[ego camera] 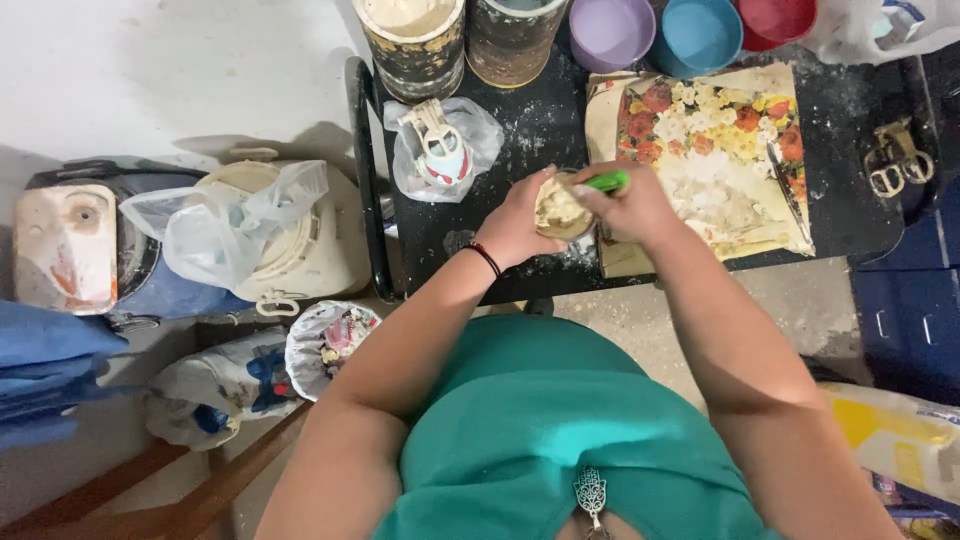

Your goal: The person applies a white substance to several round objects on a blue cabinet using a small brush. They then move to a table, scoop a white powder into a container, add water from a purple bowl, and mix the contents with a green spatula.

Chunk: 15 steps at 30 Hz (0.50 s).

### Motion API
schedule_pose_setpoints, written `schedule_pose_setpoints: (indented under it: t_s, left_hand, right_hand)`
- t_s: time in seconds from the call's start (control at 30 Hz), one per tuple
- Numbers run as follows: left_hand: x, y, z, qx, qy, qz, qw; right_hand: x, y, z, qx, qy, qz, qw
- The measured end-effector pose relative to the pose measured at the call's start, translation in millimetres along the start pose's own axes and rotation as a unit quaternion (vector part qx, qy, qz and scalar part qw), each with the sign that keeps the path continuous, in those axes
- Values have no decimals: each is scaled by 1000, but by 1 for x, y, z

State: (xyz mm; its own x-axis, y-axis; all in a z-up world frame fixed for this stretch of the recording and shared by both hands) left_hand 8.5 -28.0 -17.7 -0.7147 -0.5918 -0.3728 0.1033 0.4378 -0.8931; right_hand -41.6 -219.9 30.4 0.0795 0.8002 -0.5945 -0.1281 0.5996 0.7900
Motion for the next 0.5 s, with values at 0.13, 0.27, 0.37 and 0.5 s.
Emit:
schedule_pose_setpoints:
  t_s: [0.13,0.27,0.37,0.5]
  left_hand:
    - [0,0,0,8,-4,-22,1000]
    - [2,-2,2,-1,-10,1,1000]
    - [4,0,2,0,-9,3,1000]
    - [1,4,0,11,-3,-11,1000]
  right_hand:
    - [-7,2,-23,8,13,-33,999]
    - [19,19,-21,28,26,-21,999]
    - [13,31,-4,-7,16,-18,1000]
    - [-12,0,-2,-16,20,-50,998]
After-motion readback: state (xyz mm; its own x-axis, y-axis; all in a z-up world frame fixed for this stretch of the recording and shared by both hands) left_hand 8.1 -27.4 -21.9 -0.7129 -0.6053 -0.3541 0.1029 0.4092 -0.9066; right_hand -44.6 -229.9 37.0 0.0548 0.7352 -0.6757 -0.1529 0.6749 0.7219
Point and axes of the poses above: each hand's wrist, its own z-axis towards the middle knuckle, its own x-axis out of the palm, y = z × x, the point moved 3 cm from there along z, towards the middle knuckle, and after that the axes turned 5 degrees about -y, right-handed, at the moved point
